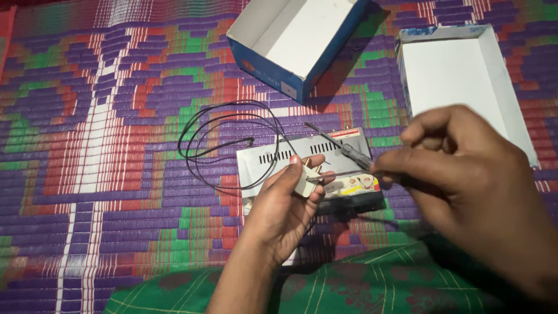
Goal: The person uses a screwdriver to disassemble a white plastic power adapter and an orange electrical connector. They remove screws, separate the plastic housing, and manipulate the internal wires and components.
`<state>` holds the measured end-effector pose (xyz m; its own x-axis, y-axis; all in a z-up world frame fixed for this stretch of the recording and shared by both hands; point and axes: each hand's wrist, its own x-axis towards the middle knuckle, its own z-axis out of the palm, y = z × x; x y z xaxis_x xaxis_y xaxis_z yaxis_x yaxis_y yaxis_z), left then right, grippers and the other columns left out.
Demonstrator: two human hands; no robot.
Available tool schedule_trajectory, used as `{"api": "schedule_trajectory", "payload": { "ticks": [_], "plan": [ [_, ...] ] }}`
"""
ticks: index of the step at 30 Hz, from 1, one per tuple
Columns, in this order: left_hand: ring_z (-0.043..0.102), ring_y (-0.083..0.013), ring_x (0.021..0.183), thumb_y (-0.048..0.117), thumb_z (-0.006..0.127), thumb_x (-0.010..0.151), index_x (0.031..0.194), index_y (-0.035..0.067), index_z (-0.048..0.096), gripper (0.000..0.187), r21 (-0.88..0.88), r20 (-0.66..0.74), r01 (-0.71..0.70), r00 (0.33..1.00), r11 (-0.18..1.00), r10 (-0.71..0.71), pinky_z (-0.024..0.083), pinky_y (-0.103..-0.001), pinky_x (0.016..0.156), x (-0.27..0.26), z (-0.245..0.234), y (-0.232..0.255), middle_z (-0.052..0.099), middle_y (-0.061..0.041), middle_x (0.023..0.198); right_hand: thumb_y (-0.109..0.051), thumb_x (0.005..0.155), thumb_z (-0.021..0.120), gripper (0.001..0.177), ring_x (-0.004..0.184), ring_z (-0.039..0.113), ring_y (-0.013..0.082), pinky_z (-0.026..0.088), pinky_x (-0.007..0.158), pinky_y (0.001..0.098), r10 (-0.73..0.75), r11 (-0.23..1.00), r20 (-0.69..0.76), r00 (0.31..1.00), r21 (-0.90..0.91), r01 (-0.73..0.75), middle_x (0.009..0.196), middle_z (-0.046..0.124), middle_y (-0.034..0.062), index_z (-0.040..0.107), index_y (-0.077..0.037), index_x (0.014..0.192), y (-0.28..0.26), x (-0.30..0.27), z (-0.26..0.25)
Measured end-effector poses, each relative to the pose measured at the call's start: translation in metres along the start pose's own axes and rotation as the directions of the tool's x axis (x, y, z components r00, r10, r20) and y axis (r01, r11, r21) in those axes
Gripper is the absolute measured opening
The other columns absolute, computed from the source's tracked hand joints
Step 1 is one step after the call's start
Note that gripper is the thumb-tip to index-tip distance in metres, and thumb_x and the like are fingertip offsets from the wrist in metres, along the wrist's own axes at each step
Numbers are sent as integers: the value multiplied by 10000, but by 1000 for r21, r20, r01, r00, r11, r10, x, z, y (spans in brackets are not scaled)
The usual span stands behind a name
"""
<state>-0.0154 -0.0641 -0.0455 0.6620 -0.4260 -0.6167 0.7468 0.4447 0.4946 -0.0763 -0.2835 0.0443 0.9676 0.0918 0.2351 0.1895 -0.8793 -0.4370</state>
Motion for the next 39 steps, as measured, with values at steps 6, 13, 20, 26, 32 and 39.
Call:
{"api": "schedule_trajectory", "payload": {
  "ticks": [6,13,20,26,32,39],
  "plan": [
    [629,-145,864,355,512,1033,1318,-67,596,515,-11,27,-7,1000,1000,7,560,-232,767,-1,2,0,686,-206,1106,-114,818,786,225,702,693,121,543,595,256,41,998,-19,999,49,-40,949,729,33,816,-153,1038,-10,1,0],
    [671,-160,942,332,526,1019,1368,-81,548,541,-31,19,-27,999,999,28,574,-248,814,0,1,0,674,-209,1160,-180,812,809,158,732,735,156,569,569,289,31,999,-72,997,-6,-32,1050,741,113,803,-78,933,-14,1,1],
    [700,-241,1072,285,554,1004,1282,-43,567,430,-83,54,-22,998,996,26,593,-305,931,-2,-1,-2,674,-187,1167,-222,832,813,208,747,744,146,599,602,250,218,974,-33,975,76,-215,1057,748,91,804,-74,978,-14,-1,4],
    [688,-241,1090,246,587,998,1230,-21,593,353,-110,56,-21,998,994,27,583,-332,944,0,-4,-5,687,-170,1166,-210,811,817,177,701,725,139,560,592,269,324,937,9,946,138,-322,927,798,55,819,-81,932,-16,0,3],
    [693,-241,1090,209,612,980,1182,-28,612,312,-136,5,-41,999,990,42,605,-368,961,4,-10,-4,682,-148,1128,-185,795,848,199,770,767,149,588,608,270,190,979,-112,975,89,-181,982,776,88,795,-42,923,-22,-3,12],
    [697,-252,1046,208,620,977,1121,21,604,237,-183,-32,-48,999,982,43,612,-395,916,8,-11,-4,682,-134,1104,-178,779,869,215,790,750,166,606,625,269,65,998,-198,978,36,-59,999,752,100,786,-43,924,-32,-10,16]
  ]
}}
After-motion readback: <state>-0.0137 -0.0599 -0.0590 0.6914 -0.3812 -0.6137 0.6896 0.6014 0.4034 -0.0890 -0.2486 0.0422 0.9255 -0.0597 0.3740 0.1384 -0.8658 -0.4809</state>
